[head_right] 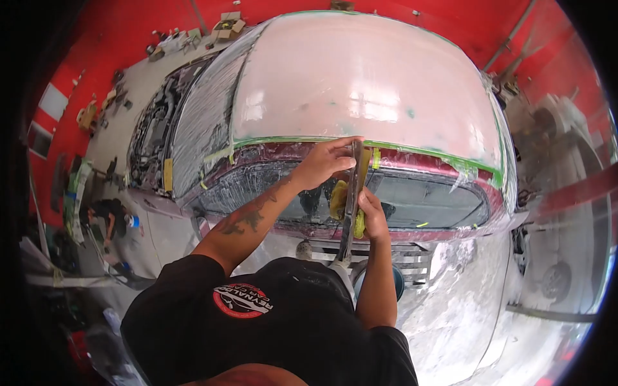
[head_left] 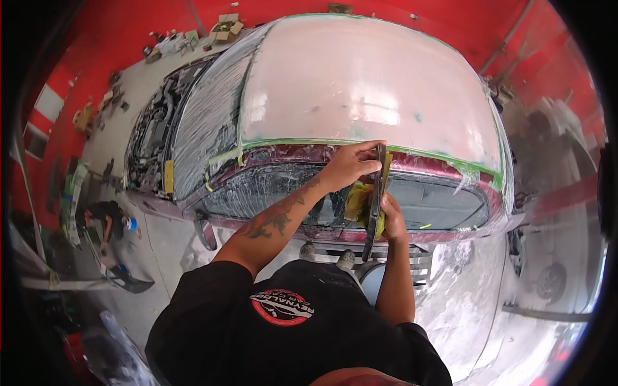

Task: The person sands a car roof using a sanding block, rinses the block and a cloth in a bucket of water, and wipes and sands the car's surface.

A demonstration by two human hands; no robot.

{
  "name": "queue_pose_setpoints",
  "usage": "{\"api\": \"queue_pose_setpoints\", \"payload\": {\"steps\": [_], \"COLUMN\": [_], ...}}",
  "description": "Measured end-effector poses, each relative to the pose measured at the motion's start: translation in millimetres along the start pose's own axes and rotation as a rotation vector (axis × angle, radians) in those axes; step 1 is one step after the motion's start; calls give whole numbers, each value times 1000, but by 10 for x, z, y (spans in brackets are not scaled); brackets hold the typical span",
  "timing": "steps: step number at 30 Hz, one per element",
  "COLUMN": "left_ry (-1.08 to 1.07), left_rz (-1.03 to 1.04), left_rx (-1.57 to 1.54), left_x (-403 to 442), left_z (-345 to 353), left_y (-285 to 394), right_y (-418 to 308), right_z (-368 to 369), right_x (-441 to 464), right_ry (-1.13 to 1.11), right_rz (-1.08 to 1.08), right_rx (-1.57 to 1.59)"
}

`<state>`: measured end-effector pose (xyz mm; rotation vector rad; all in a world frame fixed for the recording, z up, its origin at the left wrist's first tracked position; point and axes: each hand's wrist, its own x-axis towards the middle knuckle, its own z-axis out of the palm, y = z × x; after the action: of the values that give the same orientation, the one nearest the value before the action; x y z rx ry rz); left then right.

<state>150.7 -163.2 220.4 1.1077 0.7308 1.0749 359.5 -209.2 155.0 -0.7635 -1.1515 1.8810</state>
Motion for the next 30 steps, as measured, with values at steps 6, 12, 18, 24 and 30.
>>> {"api": "queue_pose_setpoints", "payload": {"steps": [6, 12, 18, 24, 30], "left_ry": [-13, 72, 232, 398, 445], "left_rz": [72, 113, 150, 293, 249], "left_rx": [160, 108, -168, 293, 391], "left_x": [-130, -172, -155, -116, -158], "left_z": [5, -138, -344, -325, -149], "left_y": [56, -88, -160, -327, -185], "right_y": [-31, 199, 87, -30, 8], "right_z": [143, -104, -192, 122, 310], "right_x": [1, 101, 151, 279, 397], "right_ry": [115, 146, 175, 203, 171], "right_rz": [72, 14, 0, -22, -130], "right_rx": [-89, -276, -301, -555, -896]}}
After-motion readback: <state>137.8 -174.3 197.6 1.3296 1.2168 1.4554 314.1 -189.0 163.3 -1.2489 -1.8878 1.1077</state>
